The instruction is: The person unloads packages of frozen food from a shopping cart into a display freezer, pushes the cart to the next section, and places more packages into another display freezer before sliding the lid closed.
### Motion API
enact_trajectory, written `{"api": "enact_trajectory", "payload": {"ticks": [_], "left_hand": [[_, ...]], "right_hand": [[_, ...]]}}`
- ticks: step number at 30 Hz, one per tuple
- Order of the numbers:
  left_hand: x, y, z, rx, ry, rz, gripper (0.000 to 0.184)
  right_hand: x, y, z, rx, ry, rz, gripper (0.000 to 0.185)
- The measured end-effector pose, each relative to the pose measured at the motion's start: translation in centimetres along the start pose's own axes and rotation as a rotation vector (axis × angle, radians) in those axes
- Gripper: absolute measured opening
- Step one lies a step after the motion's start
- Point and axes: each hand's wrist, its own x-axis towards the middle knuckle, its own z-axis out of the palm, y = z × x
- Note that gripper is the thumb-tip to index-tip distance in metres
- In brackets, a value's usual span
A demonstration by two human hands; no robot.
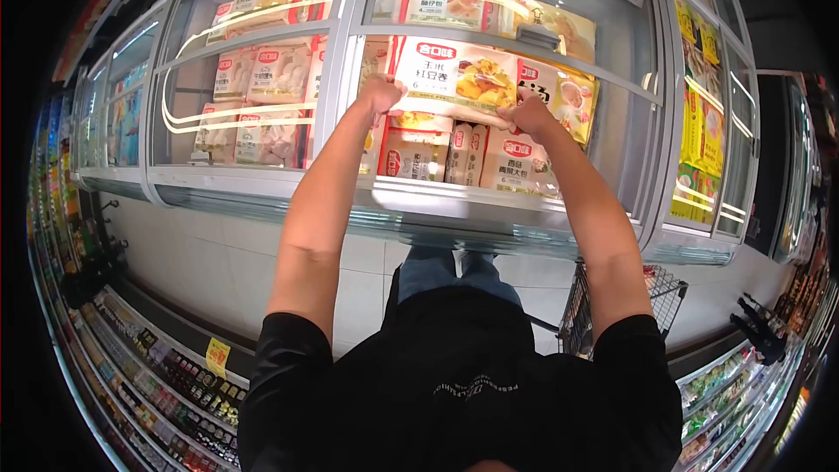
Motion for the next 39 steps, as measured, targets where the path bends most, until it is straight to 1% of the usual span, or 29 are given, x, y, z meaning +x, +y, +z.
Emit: {"api": "enact_trajectory", "payload": {"ticks": [1, 3, 4, 5, 6, 7, 8, 10, 11, 14, 15, 17, 18, 19, 20, 22, 23, 26, 27, 30, 33, 36, 39], "left_hand": [[0.9, 0.1, -0.1, -0.044, 0.023, 0.003, 0.02], [2.2, 0.9, -0.7, 0.002, 0.012, -0.001, 0.021], [2.4, 1.3, -0.9, 0.025, 0.005, -0.007, 0.021], [2.4, 1.5, -0.6, 0.017, 0.037, 0.012, 0.018], [4.3, 0.1, -0.5, 0.006, 0.059, 0.06, 0.017], [7.4, -2.4, -0.3, -0.006, 0.08, 0.106, 0.017], [9.2, -3.9, -0.2, -0.018, 0.104, 0.155, 0.017], [9.1, -3.9, 0.5, 0.04, 0.188, 0.125, 0.018], [9.0, -3.9, 0.7, 0.07, 0.231, 0.111, 0.019], [10.0, -4.4, 0.9, 0.193, 0.289, 0.12, 0.025], [10.2, -4.8, 0.9, 0.195, 0.294, 0.11, 0.026], [11.0, -5.9, 0.9, 0.198, 0.304, 0.091, 0.028], [12.1, -7.2, 0.7, 0.194, 0.311, 0.106, 0.029], [13.5, -9.1, 0.6, 0.19, 0.319, 0.122, 0.031], [14.2, -10.2, 0.6, 0.186, 0.324, 0.133, 0.032], [12.0, -8.9, 0.8, 0.236, 0.306, 0.003, 0.034], [11.1, -8.1, 0.8, 0.261, 0.298, -0.058, 0.034], [13.0, -10.1, 0.9, 0.224, 0.284, -0.064, 0.032], [12.7, -9.8, 1.2, 0.166, 0.287, -0.08, 0.029], [13.7, -10.7, 1.4, 0.099, 0.262, -0.02, 0.027], [13.5, -10.5, 1.5, 0.074, 0.245, 0.003, 0.023], [11.9, -9.5, 1.7, 0.098, 0.25, 0.004, 0.019], [10.6, -8.3, 1.7, 0.196, 0.281, -0.018, 0.006]], "right_hand": [[0.5, -1.1, 0.2, 0.012, 0.017, -0.023, 0.042], [1.4, -3.0, 0.6, -0.004, 0.064, -0.024, 0.043], [2.4, -2.7, 0.5, -0.021, 0.068, -0.047, 0.043], [3.6, -2.4, 0.4, -0.038, 0.071, -0.068, 0.044], [4.3, -2.1, 0.4, -0.054, 0.076, -0.09, 0.045], [3.6, -3.1, 0.3, -0.077, 0.061, -0.031, 0.047], [4.2, -2.5, 0.5, -0.08, 0.081, -0.048, 0.048], [4.9, -2.3, 1.2, -0.087, 0.124, -0.089, 0.049], [5.1, -2.2, 1.3, -0.087, 0.129, -0.028, 0.051], [6.8, -0.1, 2.1, -0.027, 0.111, -0.083, 0.05], [7.8, 1.1, 2.3, -0.062, 0.13, -0.124, 0.048], [10.0, 3.6, 3.0, -0.156, 0.139, -0.138, 0.048], [10.6, 4.2, 3.3, -0.203, 0.143, -0.143, 0.048], [10.3, 4.2, 3.7, -0.152, 0.117, -0.123, 0.05], [9.9, 4.1, 4.1, -0.187, 0.121, -0.101, 0.05], [9.5, 3.6, 4.8, -0.262, 0.13, -0.07, 0.049], [9.4, 3.5, 5.2, -0.302, 0.163, -0.088, 0.048], [9.7, 3.3, 5.8, -0.376, 0.212, -0.093, 0.049], [9.7, 3.2, 5.9, -0.376, 0.215, -0.061, 0.048], [10.1, 3.0, 6.2, -0.401, 0.252, 0.007, 0.048], [10.2, 3.3, 6.7, -0.445, 0.308, -0.013, 0.049], [10.3, 3.2, 6.7, -0.527, 0.31, -0.001, 0.052], [9.9, 2.9, 6.5, -0.533, 0.288, 0.003, 0.052]]}}
